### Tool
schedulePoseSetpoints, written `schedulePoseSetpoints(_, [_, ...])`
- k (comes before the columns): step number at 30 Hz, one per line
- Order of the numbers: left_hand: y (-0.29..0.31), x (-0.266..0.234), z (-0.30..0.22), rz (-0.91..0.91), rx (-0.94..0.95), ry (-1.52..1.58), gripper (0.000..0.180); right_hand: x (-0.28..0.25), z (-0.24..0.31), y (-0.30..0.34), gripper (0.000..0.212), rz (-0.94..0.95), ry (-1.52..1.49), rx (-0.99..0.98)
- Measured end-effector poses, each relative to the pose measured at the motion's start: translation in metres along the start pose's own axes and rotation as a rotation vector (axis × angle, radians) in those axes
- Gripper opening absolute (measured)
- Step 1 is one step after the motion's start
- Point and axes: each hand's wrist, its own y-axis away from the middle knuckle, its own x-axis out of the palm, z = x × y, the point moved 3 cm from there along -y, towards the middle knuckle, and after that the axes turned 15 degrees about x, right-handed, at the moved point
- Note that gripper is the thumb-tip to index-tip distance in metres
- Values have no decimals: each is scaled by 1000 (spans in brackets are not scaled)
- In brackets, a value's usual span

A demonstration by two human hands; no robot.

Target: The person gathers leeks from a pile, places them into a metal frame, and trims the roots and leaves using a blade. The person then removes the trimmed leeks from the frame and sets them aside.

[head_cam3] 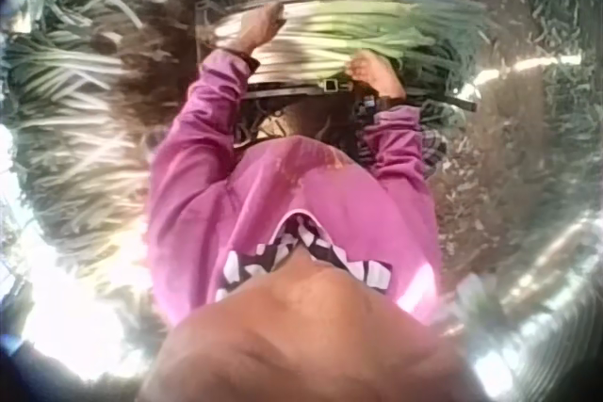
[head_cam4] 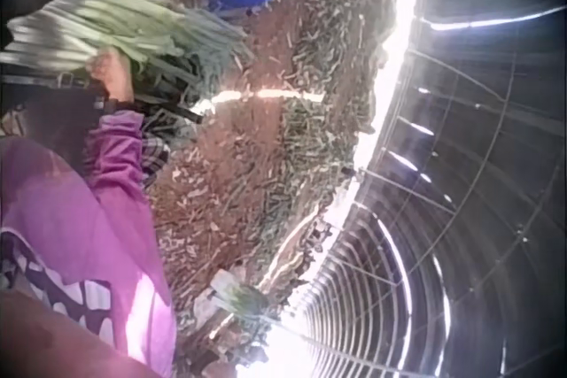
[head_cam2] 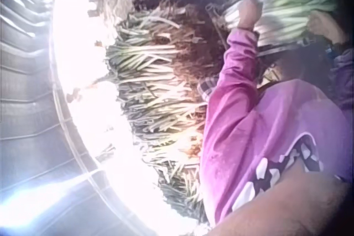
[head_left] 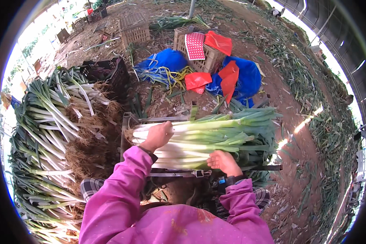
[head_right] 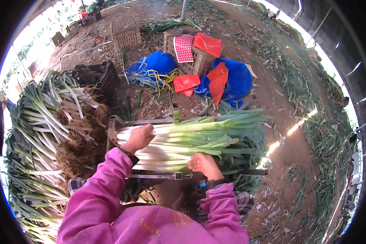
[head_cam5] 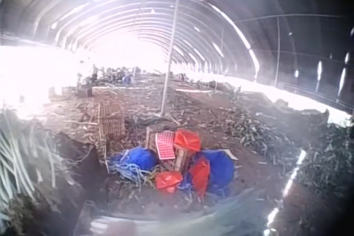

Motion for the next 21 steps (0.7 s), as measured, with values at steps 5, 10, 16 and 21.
schedulePoseSetpoints(5, [13, -74, -44, -131, 192, -3, 27, -17, 39, 37, 46, 283, -244, -578])
schedulePoseSetpoints(10, [54, -72, -63, 35, 152, 204, 32, -24, 74, 103, 37, 244, -677, -938])
schedulePoseSetpoints(16, [114, 26, -41, 425, -205, 236, 36, -47, -18, 51, 56, -313, -510, -371])
schedulePoseSetpoints(21, [159, 64, -8, 193, -135, 55, 33, -40, -75, 7, 74, -290, -340, -104])
